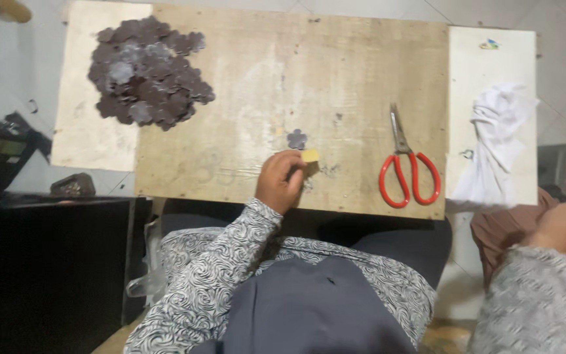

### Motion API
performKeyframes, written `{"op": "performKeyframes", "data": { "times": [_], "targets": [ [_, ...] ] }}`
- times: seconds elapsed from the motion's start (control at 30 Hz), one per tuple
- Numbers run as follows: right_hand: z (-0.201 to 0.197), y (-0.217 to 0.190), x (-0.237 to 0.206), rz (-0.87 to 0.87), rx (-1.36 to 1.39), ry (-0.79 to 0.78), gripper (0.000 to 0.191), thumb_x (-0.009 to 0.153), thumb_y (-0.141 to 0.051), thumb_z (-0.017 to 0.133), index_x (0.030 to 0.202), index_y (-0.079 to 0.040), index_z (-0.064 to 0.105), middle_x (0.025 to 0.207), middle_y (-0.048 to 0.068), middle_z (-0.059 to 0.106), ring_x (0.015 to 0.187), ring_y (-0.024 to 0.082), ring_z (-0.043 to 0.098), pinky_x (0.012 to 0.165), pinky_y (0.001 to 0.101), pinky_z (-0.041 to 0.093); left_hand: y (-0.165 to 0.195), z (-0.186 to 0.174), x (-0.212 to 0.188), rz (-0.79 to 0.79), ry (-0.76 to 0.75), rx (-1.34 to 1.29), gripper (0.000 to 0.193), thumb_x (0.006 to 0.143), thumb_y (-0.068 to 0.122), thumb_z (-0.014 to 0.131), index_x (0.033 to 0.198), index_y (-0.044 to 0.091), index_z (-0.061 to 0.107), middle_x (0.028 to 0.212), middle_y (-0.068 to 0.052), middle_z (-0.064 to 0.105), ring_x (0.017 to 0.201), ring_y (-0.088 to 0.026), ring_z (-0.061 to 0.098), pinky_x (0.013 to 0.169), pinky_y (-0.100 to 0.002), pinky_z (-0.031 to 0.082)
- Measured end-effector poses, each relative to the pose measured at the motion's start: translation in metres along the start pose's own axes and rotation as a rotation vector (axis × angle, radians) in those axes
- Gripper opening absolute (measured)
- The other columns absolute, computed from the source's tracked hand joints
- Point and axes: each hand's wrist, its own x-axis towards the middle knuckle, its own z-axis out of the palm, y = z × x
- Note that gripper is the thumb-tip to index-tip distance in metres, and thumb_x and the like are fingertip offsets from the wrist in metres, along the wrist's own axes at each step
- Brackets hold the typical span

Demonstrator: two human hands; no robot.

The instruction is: The person trims the edges of dark flower-shaped pieces with scissors, collects the trimmings, and places them in a plastic bag. They then wipe the table with a sponge and apply liquid from a bottle to the pieces.

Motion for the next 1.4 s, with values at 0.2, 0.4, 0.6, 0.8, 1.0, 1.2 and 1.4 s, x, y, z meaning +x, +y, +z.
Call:
{"op": "performKeyframes", "data": {
  "times": [0.2, 0.4, 0.6, 0.8, 1.0, 1.2, 1.4],
  "targets": [
    [0.024, -0.149, -0.127, -0.152, 0.509, -1.139, 0.061, 0.088, -0.006, 0.074, 0.144, -0.009, 0.05, 0.165, 0.013, 0.039, 0.116, 0.017, 0.058, 0.089, 0.0299, 0.053, 0.028, 0.005, 0.0, -0.077, -0.083, -0.165, 0.021, 0.091, 0.01, 0.072, 0.111, 0.009, 0.066, 0.11, -0.009, 0.072, 0.105, -0.025, 0.07, 0.091, -0.037, 0.058],
    [0.041, -0.206, -0.168, -0.122, 0.323, -1.269, 0.027, 0.104, -0.011, 0.063, 0.13, -0.008, 0.066, 0.119, 0.013, 0.071, 0.106, 0.016, 0.069, 0.089, 0.0293, 0.055, 0.027, -0.02, 0.0, -0.252, -0.192, -0.177, 0.046, 0.092, 0.025, 0.073, 0.133, 0.012, 0.056, 0.126, -0.009, 0.068, 0.119, -0.023, 0.067, 0.099, -0.039, 0.057],
    [0.056, -0.16, -0.156, -0.076, 0.239, -0.979, 0.023, 0.105, -0.011, 0.059, 0.126, -0.005, 0.064, 0.111, 0.013, 0.068, 0.101, 0.023, 0.067, 0.087, 0.0336, 0.054, -0.007, -0.044, 0.014, -0.237, -0.355, 0.512, 0.099, 0.086, 0.066, 0.059, 0.158, 0.01, 0.023, 0.162, -0.023, 0.007, 0.149, -0.039, 0.006, 0.113, -0.07, 0.003],
    [0.065, -0.152, -0.168, -0.645, 0.009, -0.811, 0.019, 0.1, -0.005, 0.066, 0.119, -0.009, 0.067, 0.114, 0.012, 0.069, 0.108, 0.034, 0.062, 0.097, 0.0443, 0.048, 0.01, -0.02, 0.03, -0.193, -0.713, 0.612, 0.079, 0.095, 0.07, 0.039, 0.163, 0.031, 0.024, 0.172, -0.01, -0.006, 0.158, -0.031, -0.01, 0.122, -0.069, -0.009],
    [0.066, -0.159, -0.172, -0.711, -0.085, -0.794, 0.018, 0.099, -0.009, 0.071, 0.117, -0.011, 0.069, 0.116, 0.009, 0.069, 0.109, 0.033, 0.061, 0.096, 0.0453, 0.047, -0.008, -0.034, 0.058, -0.457, -0.533, 0.784, 0.09, 0.1, 0.072, 0.04, 0.165, 0.017, 0.012, 0.17, -0.013, -0.015, 0.156, -0.03, -0.018, 0.119, -0.067, -0.011],
    [0.064, -0.158, -0.184, -0.702, -0.129, -0.767, 0.02, 0.099, -0.009, 0.069, 0.118, -0.012, 0.069, 0.121, 0.009, 0.068, 0.112, 0.034, 0.06, 0.098, 0.0478, 0.045, -0.04, -0.104, 0.085, -0.637, -0.256, 0.861, 0.106, 0.089, 0.078, 0.056, 0.167, 0.03, 0.003, 0.167, -0.019, -0.022, 0.153, -0.046, -0.02, 0.119, -0.076, -0.005],
    [0.072, -0.157, -0.184, -0.652, -0.084, -0.803, 0.019, 0.095, -0.007, 0.069, 0.114, -0.012, 0.069, 0.117, 0.01, 0.068, 0.112, 0.034, 0.06, 0.098, 0.0477, 0.045, -0.063, -0.163, 0.14, -0.797, -0.094, 0.86, 0.122, 0.075, 0.088, 0.068, 0.167, 0.037, 0.007, 0.169, -0.016, -0.018, 0.153, -0.051, -0.016, 0.122, -0.076, -0.001]
  ]
}}
